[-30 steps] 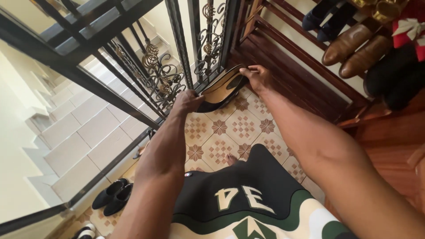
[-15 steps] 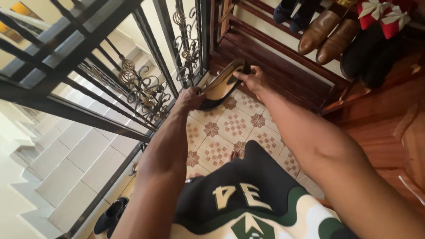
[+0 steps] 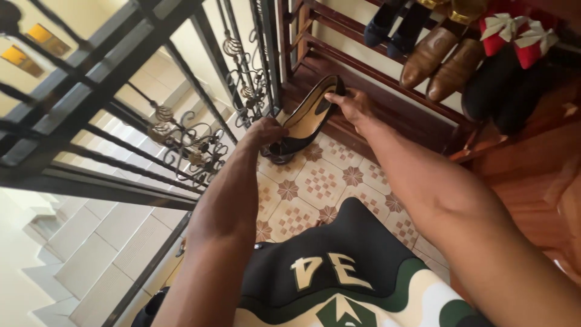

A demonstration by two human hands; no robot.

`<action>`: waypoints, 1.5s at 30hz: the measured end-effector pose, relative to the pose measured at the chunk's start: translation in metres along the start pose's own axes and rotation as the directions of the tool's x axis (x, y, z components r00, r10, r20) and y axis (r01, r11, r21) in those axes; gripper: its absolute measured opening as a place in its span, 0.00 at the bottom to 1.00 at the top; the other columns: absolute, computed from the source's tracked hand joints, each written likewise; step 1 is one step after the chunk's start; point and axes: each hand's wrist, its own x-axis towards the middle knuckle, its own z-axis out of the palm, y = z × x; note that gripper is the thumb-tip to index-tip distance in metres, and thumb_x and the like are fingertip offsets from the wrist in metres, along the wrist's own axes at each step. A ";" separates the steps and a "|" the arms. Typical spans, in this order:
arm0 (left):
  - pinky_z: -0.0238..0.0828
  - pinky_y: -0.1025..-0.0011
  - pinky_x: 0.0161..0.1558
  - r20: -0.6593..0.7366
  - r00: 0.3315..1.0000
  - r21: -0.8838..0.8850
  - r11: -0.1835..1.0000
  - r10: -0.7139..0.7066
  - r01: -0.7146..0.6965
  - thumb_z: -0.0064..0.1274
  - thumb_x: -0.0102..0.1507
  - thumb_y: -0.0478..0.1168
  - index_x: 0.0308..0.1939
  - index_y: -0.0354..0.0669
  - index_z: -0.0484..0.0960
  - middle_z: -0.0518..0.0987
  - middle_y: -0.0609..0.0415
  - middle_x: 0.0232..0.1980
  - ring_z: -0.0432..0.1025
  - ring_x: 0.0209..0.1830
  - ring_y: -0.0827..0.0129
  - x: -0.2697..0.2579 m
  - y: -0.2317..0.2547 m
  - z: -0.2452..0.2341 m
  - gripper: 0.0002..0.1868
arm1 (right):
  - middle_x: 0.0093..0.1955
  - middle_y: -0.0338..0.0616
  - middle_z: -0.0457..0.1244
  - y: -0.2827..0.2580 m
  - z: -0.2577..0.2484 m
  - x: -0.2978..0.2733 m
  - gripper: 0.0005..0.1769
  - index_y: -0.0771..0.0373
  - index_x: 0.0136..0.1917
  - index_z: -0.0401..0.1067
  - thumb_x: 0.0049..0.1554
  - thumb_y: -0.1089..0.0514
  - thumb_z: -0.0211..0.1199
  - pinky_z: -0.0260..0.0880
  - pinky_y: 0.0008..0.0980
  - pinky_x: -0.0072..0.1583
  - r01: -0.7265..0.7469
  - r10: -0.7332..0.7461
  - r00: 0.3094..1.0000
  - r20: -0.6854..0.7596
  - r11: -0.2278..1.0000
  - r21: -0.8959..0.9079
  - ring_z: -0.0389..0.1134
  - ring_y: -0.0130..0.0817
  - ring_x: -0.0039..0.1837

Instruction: Organizing and tidying various shoes on a shoe rack and the floor near an entryway.

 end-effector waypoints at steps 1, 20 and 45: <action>0.77 0.61 0.47 0.007 1.000 0.000 1.000 0.002 -0.002 0.60 0.58 0.56 0.48 0.41 0.89 0.87 0.45 0.43 0.81 0.42 0.58 0.011 -0.002 0.008 0.24 | 0.59 0.45 0.72 0.002 -0.006 0.001 0.26 0.57 0.57 0.80 0.49 0.44 0.74 0.64 0.45 0.68 -0.006 0.006 1.000 -0.004 1.000 -0.001 0.69 0.38 0.64; 0.79 0.62 0.38 -0.073 0.970 -0.233 0.941 0.234 -0.244 0.59 0.57 0.42 0.50 0.48 0.87 0.85 0.48 0.39 0.80 0.36 0.62 0.053 0.066 0.038 0.17 | 0.61 0.56 0.69 0.024 -0.053 0.035 0.37 0.70 0.67 0.69 0.52 0.48 0.77 0.76 0.28 0.50 -0.007 0.003 0.999 0.045 0.996 0.089 0.74 0.40 0.54; 0.76 0.63 0.52 0.120 0.235 0.627 0.110 0.965 -0.771 0.60 0.50 0.45 0.38 0.59 0.89 0.84 0.61 0.45 0.77 0.54 0.60 0.223 0.045 0.036 0.12 | 0.51 0.50 0.70 0.067 -0.005 0.065 0.29 0.69 0.63 0.69 0.53 0.54 0.74 0.79 0.37 0.42 -0.181 0.209 0.966 -0.150 0.967 0.181 0.73 0.34 0.44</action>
